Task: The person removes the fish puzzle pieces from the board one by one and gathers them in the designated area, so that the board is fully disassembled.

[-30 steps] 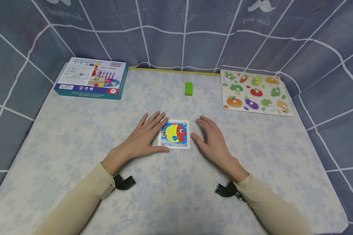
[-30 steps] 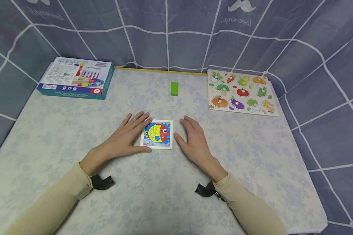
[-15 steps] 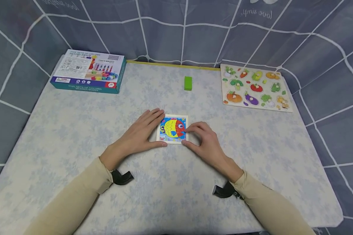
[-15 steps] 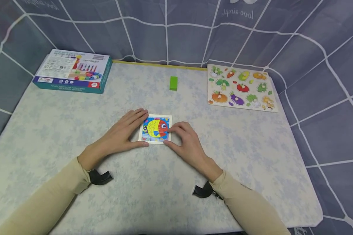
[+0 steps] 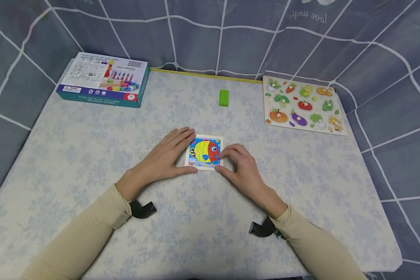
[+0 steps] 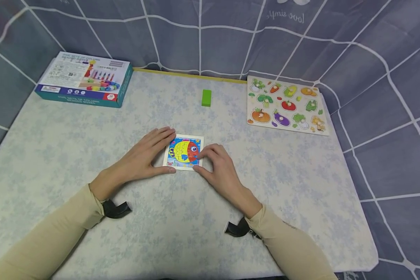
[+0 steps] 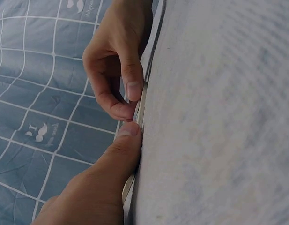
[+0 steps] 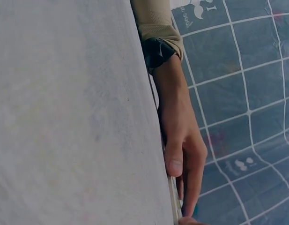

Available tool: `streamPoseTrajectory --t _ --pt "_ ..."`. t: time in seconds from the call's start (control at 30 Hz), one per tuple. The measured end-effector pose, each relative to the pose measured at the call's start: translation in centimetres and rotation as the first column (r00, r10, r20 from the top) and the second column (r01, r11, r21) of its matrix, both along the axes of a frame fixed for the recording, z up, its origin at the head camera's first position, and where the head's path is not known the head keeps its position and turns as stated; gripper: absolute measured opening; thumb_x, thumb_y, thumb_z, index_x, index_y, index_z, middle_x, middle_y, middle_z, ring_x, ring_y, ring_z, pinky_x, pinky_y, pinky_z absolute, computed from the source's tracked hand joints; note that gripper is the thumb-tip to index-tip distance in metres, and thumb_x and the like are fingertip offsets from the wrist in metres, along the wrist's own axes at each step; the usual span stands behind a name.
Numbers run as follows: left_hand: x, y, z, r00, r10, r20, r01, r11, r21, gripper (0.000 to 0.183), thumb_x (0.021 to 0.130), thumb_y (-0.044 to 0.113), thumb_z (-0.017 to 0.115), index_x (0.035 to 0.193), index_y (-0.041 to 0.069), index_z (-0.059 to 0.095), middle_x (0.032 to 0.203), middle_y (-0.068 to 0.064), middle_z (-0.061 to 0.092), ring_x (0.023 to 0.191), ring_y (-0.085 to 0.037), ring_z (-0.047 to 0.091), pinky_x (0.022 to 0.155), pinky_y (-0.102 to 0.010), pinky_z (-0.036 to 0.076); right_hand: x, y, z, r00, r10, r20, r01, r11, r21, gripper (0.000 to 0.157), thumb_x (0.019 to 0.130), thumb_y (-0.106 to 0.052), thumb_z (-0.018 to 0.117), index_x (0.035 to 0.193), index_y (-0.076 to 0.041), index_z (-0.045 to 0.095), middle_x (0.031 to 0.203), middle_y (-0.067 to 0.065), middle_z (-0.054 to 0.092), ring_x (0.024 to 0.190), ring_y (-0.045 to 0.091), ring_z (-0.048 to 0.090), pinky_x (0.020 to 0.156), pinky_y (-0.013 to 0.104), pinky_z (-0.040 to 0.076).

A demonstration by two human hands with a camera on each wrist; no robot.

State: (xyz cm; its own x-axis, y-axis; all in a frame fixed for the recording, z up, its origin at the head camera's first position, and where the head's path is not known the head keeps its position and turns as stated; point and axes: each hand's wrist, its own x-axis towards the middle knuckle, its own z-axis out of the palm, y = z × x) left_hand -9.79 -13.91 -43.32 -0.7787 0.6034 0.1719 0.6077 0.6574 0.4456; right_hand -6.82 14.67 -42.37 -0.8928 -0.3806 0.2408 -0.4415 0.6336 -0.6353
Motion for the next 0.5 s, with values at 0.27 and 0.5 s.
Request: streamPoseTrajectory --t 0.27,0.5 --pt "0.03 -0.11 0.14 1.0 -0.001 -0.01 0.001 1.0 0.007 0.108 0.085 0.059 0.08 0.164 0.002 0.035 0.17 -0.014 0.036 0.161 -0.032 0.026 0.135 -0.049 0.015 0.08 -0.25 0.54 0.969 0.146 -0.2 -0.087 0.957 0.276 0.03 0.095 -0.026 0.082 0.111 -0.003 0.072 0.117 0.009 0.067 0.11 0.024 0.063 0.096 0.037 0.059" --pt "-0.01 -0.11 0.25 1.0 -0.009 -0.016 0.009 1.0 0.014 0.107 0.085 0.058 0.081 0.163 0.001 0.036 0.17 -0.014 0.036 0.16 -0.032 0.027 0.134 -0.05 0.016 0.03 -0.45 0.86 0.924 0.215 -0.317 -0.087 0.924 0.373 0.03 0.094 -0.028 0.082 0.109 -0.003 0.076 0.107 0.008 0.073 0.102 0.023 0.068 0.088 0.036 0.062"
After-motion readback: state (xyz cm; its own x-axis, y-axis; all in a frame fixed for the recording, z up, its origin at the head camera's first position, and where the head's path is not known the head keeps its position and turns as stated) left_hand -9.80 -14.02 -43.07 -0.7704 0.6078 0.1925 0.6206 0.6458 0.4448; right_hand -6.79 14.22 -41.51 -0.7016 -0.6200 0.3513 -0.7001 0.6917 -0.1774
